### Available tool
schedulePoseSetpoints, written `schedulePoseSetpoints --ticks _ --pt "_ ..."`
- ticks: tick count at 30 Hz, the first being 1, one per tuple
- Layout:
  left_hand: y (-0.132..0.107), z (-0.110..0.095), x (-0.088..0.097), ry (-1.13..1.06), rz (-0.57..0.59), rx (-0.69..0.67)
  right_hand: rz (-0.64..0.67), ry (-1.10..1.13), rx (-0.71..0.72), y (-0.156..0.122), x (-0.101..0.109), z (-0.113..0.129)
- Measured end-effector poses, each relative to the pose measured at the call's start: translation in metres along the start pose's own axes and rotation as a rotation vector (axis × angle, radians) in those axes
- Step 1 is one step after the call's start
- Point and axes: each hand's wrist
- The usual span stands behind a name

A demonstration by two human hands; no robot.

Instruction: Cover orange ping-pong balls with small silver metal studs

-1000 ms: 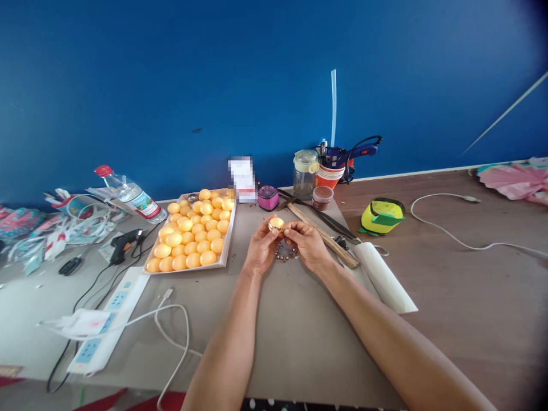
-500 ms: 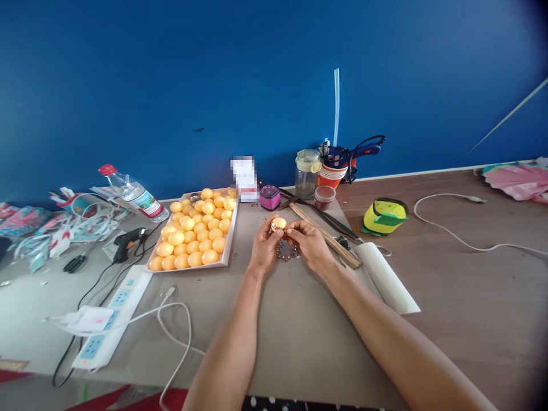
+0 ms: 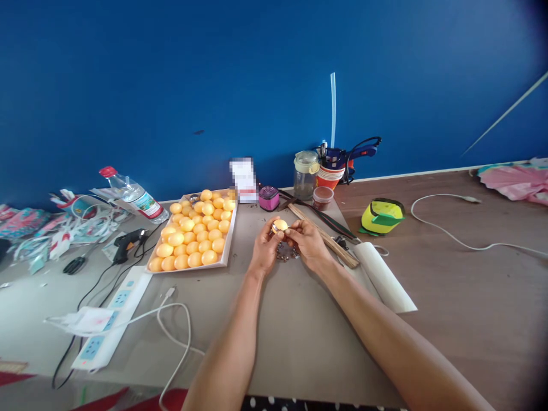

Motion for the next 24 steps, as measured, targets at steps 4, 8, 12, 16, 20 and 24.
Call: schedulePoseSetpoints --ticks 4,8,12,16,20,24 --pt "0.002 -0.004 -0.001 -0.081 0.043 -0.006 0.032 -0.157 0.082 0.005 0.009 0.002" --pt "0.005 -0.011 0.002 -0.180 0.006 0.013 -0.117 -0.875 0.339 0.009 0.025 0.003" --pt "0.006 -0.013 0.004 -0.187 0.016 -0.002 -0.068 -1.541 0.415 0.002 0.027 0.000" --pt "0.006 -0.011 0.004 -0.186 0.040 -0.001 -0.005 -1.731 0.422 -0.004 0.020 -0.003" --pt "0.006 -0.011 0.003 -0.190 0.041 0.007 0.011 -1.713 0.430 -0.004 0.017 -0.006" --pt "0.005 -0.011 0.002 -0.183 0.041 0.011 -0.035 -1.655 0.432 -0.002 0.018 -0.006"
Point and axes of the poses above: each hand's wrist, its own y-axis towards the middle knuckle, its own x-axis out of the back of the hand, z = x × y, and after that the axes turned 11 degrees about -y, right-handed
